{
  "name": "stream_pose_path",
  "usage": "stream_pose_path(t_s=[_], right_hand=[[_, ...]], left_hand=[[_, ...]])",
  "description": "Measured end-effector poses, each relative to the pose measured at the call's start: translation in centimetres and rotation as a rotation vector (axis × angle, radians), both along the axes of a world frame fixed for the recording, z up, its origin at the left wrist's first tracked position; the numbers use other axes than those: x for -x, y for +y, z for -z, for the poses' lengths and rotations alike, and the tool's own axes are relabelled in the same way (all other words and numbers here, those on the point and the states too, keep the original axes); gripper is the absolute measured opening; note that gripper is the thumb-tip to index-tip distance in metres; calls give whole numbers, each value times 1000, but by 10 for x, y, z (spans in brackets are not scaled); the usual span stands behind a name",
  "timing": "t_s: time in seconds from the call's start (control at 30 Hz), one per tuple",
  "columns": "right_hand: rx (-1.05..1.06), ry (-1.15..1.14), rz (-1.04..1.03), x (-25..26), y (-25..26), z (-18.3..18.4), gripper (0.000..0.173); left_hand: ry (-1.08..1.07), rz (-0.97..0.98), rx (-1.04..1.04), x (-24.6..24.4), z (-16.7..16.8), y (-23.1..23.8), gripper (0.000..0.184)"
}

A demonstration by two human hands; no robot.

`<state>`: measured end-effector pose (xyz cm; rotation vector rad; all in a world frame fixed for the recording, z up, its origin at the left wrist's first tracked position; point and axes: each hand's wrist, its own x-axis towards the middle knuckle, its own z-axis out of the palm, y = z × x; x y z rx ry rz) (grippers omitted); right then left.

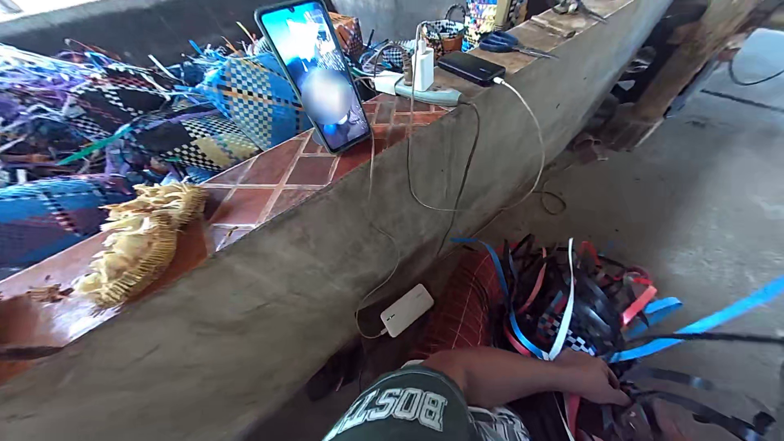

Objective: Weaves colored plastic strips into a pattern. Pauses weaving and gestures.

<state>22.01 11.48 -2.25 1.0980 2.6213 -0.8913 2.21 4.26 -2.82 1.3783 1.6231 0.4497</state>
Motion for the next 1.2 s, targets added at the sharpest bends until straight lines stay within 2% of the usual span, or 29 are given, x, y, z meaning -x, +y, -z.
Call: stream_pose_path(t_s=[0.1, 0.13, 0.27, 0.37, 0.43, 0.5, 0.57, 0.63, 0.73, 0.8, 0.87, 0.93, 1.0, 1.1, 1.13, 1.2], right_hand=[[61, 85, 125, 1, 3, 4, 45], [86, 108, 217, -1, 3, 6, 44], [336, 183, 587, -2, 8, 27, 57], [662, 332, 632, 7, 10, 36, 66], [844, 410, 643, 17, 12, 32, 64], [928, 445, 708, 25, 17, 25, 53], [878, 466, 837, 30, 21, 25, 38], [742, 501, 910, 33, 22, 26, 22], [570, 539, 820, 35, 24, 22, 25], [477, 503, 800, 33, 23, 24, 23], [419, 421, 812, 29, 17, 23, 30], [460, 327, 828, 25, 11, 24, 42], [657, 281, 786, 22, 5, 24, 50], [923, 346, 763, 27, 6, 25, 56], [955, 368, 786, 28, 8, 27, 56], [948, 438, 844, 29, 10, 28, 47]], left_hand=[[-22, -25, 30, 0, -2, 1, 49], [-38, -41, 55, 0, -4, 1, 52], [-101, -135, 189, 2, -15, -1, 71], [-102, -149, 201, 4, -12, -1, 74], [-105, -157, 201, 5, -9, 0, 74], [-106, -161, 221, 7, -11, 1, 74], [-97, -167, 238, 8, -9, 0, 73], [-105, -164, 252, 6, -6, 1, 74], [-121, -167, 267, 6, -4, 4, 74], [-124, -170, 268, 5, 1, 5, 74], [-129, -166, 271, 6, 1, 3, 75], [-124, -173, 271, 7, 1, 1, 75], [-110, -162, 274, 6, 5, 2, 75], [-96, -126, 273, 6, 4, 3, 76], [-95, -121, 276, 6, 1, 3, 77], [-107, -135, 278, 8, -1, 2, 77]])
